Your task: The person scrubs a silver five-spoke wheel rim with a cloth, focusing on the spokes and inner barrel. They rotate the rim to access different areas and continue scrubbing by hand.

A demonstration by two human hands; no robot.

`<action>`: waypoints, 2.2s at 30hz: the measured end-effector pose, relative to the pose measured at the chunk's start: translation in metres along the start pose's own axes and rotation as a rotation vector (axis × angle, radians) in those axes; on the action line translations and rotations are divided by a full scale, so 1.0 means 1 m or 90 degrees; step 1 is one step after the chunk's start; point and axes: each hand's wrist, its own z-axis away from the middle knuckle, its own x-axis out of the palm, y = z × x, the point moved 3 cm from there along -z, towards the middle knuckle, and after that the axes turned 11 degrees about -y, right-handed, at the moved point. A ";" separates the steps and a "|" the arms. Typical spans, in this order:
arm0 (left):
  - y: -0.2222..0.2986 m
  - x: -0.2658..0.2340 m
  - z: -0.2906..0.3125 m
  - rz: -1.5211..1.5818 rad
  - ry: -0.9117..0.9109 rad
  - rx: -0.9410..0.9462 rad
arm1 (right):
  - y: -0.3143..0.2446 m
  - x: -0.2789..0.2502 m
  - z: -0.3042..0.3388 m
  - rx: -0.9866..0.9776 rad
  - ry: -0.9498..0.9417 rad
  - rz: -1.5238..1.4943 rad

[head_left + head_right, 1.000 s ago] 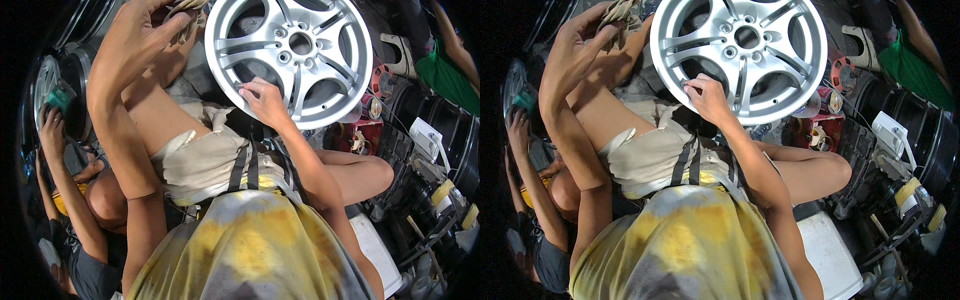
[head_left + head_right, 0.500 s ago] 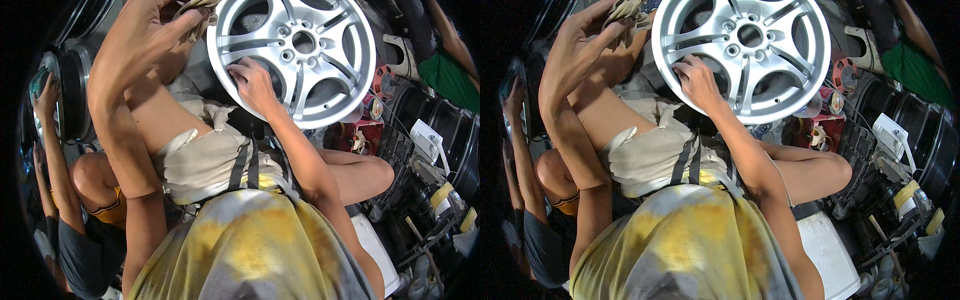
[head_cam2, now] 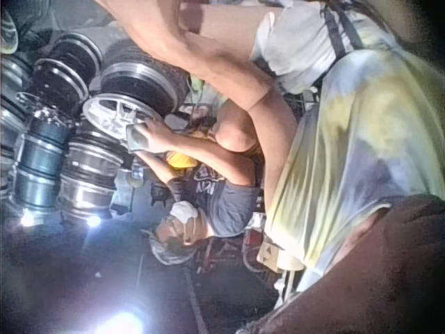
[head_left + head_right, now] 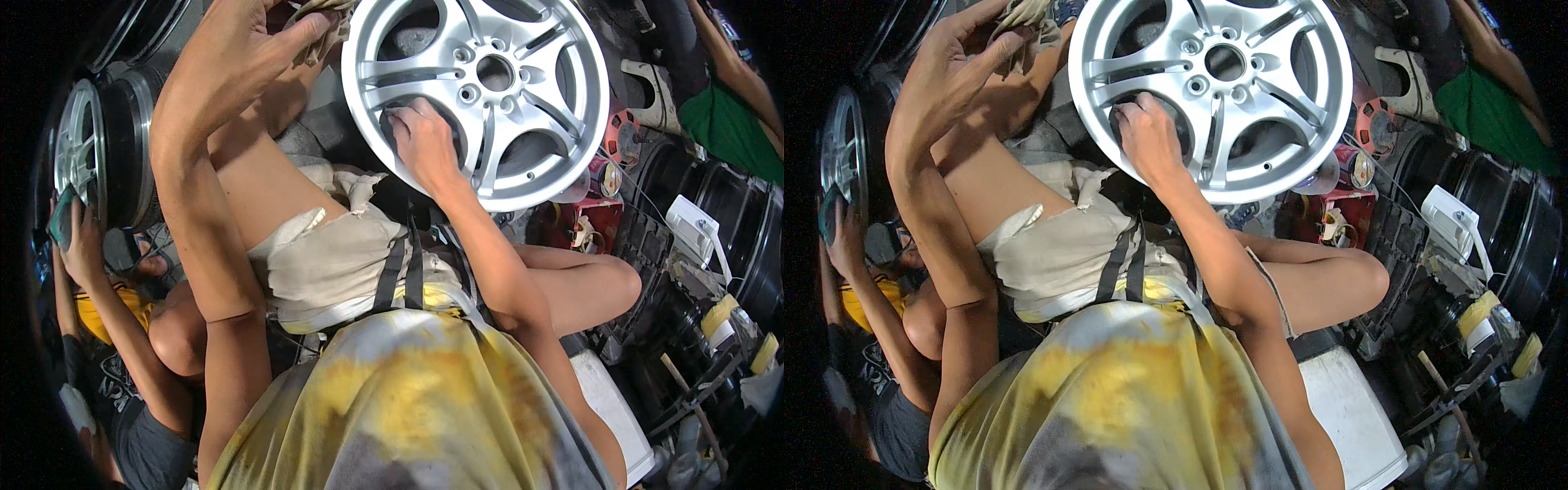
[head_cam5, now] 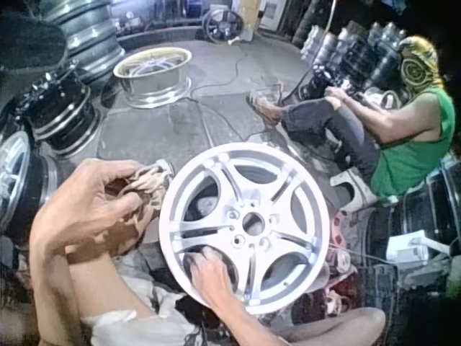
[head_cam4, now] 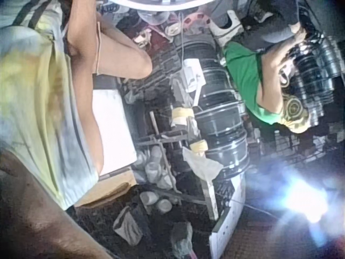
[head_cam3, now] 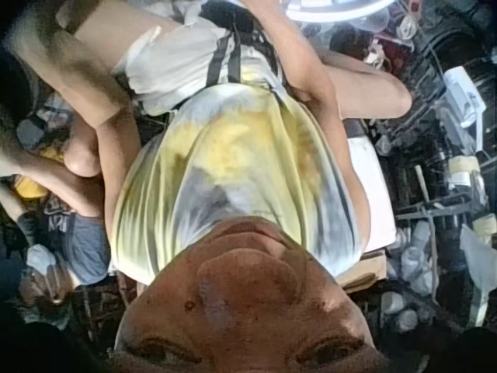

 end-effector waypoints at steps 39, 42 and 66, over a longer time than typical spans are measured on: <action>0.014 -0.002 0.009 -0.109 0.017 0.013 | -0.009 -0.028 0.060 0.017 -0.095 -0.153; 0.018 0.003 0.002 -0.124 0.011 0.022 | -0.014 -0.017 0.052 0.083 -0.060 -0.197; 0.009 0.003 -0.005 -0.041 -0.036 0.053 | -0.015 -0.034 0.064 0.105 -0.175 0.171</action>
